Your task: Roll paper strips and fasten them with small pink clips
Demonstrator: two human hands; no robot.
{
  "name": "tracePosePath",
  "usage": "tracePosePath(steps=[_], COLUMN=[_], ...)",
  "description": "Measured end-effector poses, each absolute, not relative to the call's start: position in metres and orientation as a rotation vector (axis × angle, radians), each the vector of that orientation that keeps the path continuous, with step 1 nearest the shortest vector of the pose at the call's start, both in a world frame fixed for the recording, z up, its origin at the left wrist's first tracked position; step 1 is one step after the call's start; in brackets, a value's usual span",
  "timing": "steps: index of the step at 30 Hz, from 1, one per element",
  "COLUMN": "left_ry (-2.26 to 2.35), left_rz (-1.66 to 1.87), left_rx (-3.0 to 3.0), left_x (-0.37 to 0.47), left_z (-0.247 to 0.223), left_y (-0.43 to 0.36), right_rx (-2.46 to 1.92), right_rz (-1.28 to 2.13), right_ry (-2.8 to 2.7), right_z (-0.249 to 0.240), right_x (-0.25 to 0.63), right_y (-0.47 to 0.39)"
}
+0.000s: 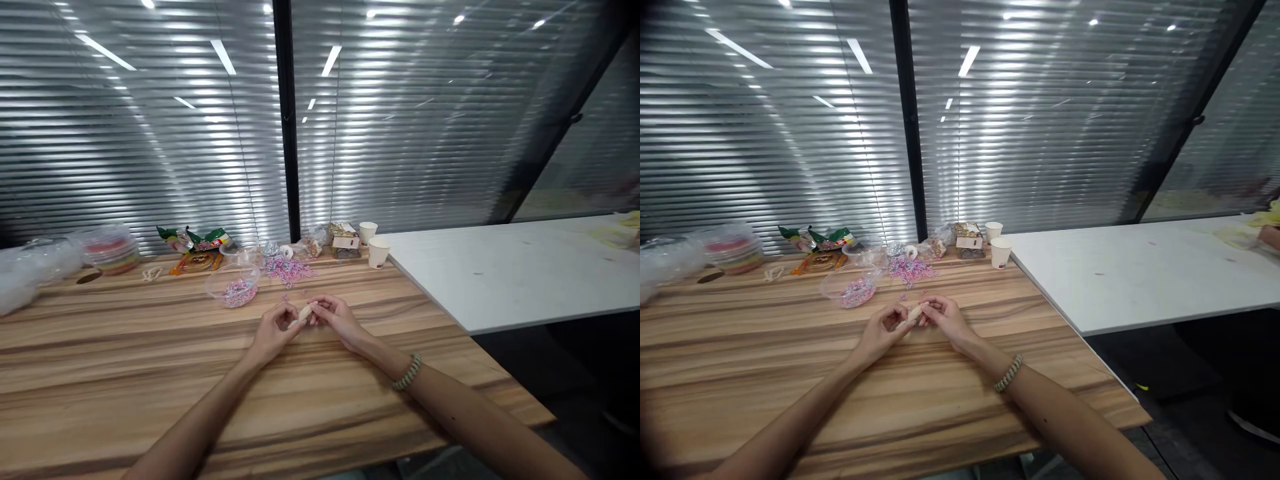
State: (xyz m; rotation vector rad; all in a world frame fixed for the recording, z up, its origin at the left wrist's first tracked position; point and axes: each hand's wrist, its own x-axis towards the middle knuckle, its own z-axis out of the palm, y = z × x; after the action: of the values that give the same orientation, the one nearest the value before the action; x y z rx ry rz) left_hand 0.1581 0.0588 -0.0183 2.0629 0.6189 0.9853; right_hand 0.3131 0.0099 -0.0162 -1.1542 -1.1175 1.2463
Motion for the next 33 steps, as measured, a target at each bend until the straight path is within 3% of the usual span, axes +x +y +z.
tracePosePath(steps=[33], left_ry=[0.727], left_rz=[1.062], left_rx=[1.905], left_x=[0.161], left_z=[-0.03], left_y=[0.064], right_rx=[-1.229], right_rz=[1.195], right_ry=[-1.134], right_z=[-0.016], right_x=[0.318], right_y=[0.012])
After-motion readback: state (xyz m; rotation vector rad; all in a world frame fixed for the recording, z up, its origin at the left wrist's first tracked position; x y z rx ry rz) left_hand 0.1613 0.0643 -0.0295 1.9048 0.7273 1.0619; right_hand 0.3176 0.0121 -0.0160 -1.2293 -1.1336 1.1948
